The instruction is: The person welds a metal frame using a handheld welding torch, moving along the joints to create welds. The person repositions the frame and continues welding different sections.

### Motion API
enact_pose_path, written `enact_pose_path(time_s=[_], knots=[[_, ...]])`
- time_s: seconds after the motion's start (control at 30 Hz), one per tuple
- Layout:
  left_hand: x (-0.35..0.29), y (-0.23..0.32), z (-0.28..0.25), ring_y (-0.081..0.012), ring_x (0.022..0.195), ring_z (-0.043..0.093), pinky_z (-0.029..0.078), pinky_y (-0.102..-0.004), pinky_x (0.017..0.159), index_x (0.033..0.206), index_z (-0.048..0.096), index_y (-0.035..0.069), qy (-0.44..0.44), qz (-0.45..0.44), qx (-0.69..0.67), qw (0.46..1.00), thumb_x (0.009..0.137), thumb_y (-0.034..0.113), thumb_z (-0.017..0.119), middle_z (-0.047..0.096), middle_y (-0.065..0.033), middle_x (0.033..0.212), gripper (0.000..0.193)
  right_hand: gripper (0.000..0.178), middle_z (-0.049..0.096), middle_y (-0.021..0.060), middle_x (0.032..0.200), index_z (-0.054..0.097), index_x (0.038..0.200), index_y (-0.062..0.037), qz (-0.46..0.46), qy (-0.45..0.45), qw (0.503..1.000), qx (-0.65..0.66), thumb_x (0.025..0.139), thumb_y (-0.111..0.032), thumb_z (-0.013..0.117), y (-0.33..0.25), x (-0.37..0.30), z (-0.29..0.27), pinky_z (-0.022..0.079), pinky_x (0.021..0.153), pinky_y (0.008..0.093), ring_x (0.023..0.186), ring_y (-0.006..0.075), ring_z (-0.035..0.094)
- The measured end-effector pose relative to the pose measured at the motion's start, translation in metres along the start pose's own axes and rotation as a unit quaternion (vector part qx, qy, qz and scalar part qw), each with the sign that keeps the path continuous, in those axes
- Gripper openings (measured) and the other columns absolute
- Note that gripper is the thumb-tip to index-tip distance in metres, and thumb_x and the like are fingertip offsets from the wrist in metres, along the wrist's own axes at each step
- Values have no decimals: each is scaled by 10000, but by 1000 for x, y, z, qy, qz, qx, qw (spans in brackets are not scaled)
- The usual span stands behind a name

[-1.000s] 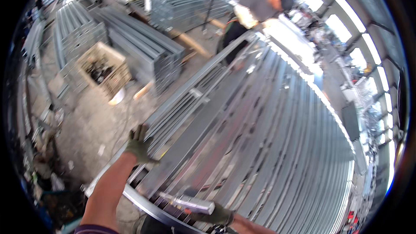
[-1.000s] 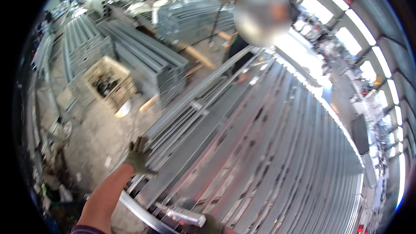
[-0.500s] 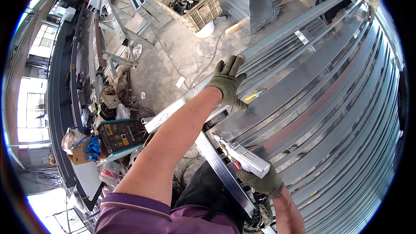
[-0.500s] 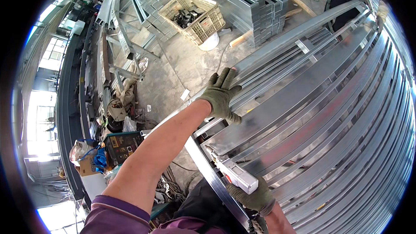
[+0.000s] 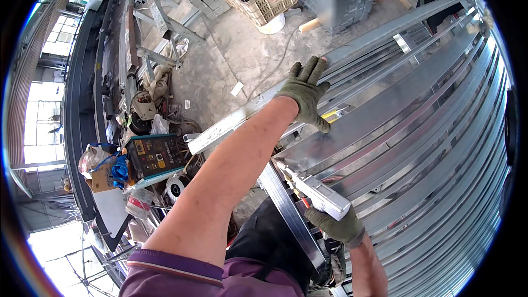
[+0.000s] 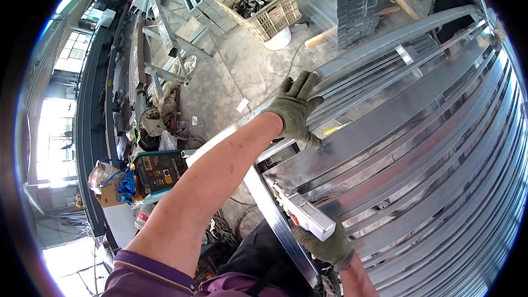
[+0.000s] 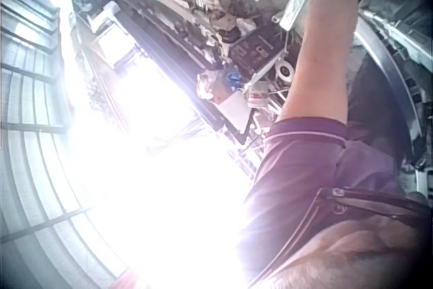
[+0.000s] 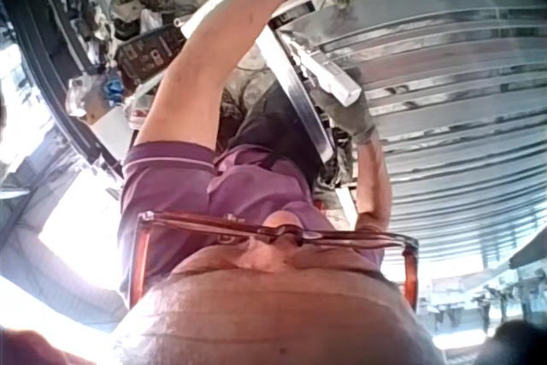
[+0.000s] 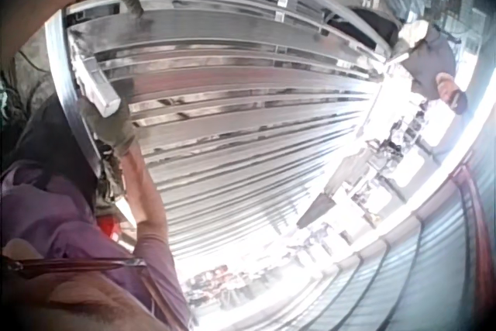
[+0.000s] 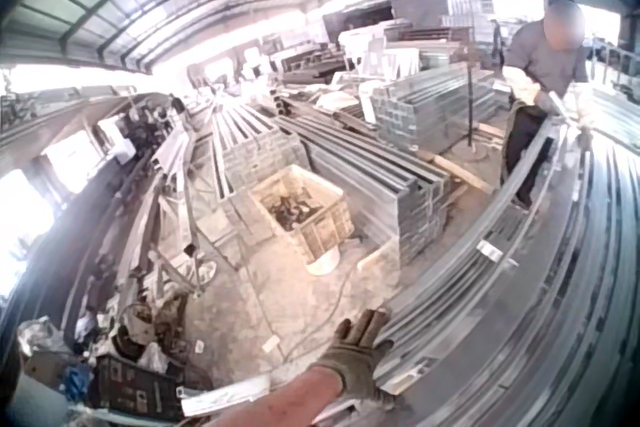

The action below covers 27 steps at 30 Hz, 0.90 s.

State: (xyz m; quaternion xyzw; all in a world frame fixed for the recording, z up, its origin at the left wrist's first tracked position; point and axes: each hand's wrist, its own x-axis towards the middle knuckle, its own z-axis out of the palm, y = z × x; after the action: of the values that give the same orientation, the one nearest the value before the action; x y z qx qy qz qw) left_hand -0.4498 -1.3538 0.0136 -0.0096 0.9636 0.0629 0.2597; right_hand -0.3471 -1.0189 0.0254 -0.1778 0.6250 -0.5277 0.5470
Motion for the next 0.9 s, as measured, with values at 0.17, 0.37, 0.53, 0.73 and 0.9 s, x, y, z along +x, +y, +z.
enact_pose_path(time_s=[0.17,0.37,0.53,0.73,0.9], knots=[[3,1,3,-414,1775,-67,13,-600,1420,1768,440,128,13,3,5,1000,736,907,807,-11,-265,1907,1344,451,850,63,1121,777,1388,-29,-2,3,1000,7,998,-211,911,4,1,0,627,843,334,971,115,766],[4,-1,6,-418,1776,-78,31,-621,1412,1772,441,129,21,10,5,1000,738,915,794,-15,-269,1909,1346,452,863,80,1144,789,1374,-42,-33,15,999,16,984,-224,926,8,4,2,633,857,331,1005,129,793],[7,-1,8,-416,1776,-69,33,-618,1413,1769,447,128,28,10,5,1000,739,920,788,-12,-266,1910,1344,433,871,85,1148,799,1354,-44,-61,23,998,-7,975,-206,930,18,5,3,648,854,335,1008,146,821],[7,-2,8,-414,1776,-67,30,-612,1416,1770,445,128,24,11,11,1000,741,927,783,-14,-262,1910,1345,409,873,76,1138,810,1324,-44,-85,27,996,-2,963,-191,933,24,7,6,659,856,333,1005,150,836],[7,-5,9,-411,1776,-70,27,-609,1418,1771,443,130,22,8,11,1000,737,924,790,-20,-258,1911,1349,374,873,59,1127,817,1298,-51,-68,26,997,1,957,-162,926,19,9,8,666,855,337,1005,150,838]])
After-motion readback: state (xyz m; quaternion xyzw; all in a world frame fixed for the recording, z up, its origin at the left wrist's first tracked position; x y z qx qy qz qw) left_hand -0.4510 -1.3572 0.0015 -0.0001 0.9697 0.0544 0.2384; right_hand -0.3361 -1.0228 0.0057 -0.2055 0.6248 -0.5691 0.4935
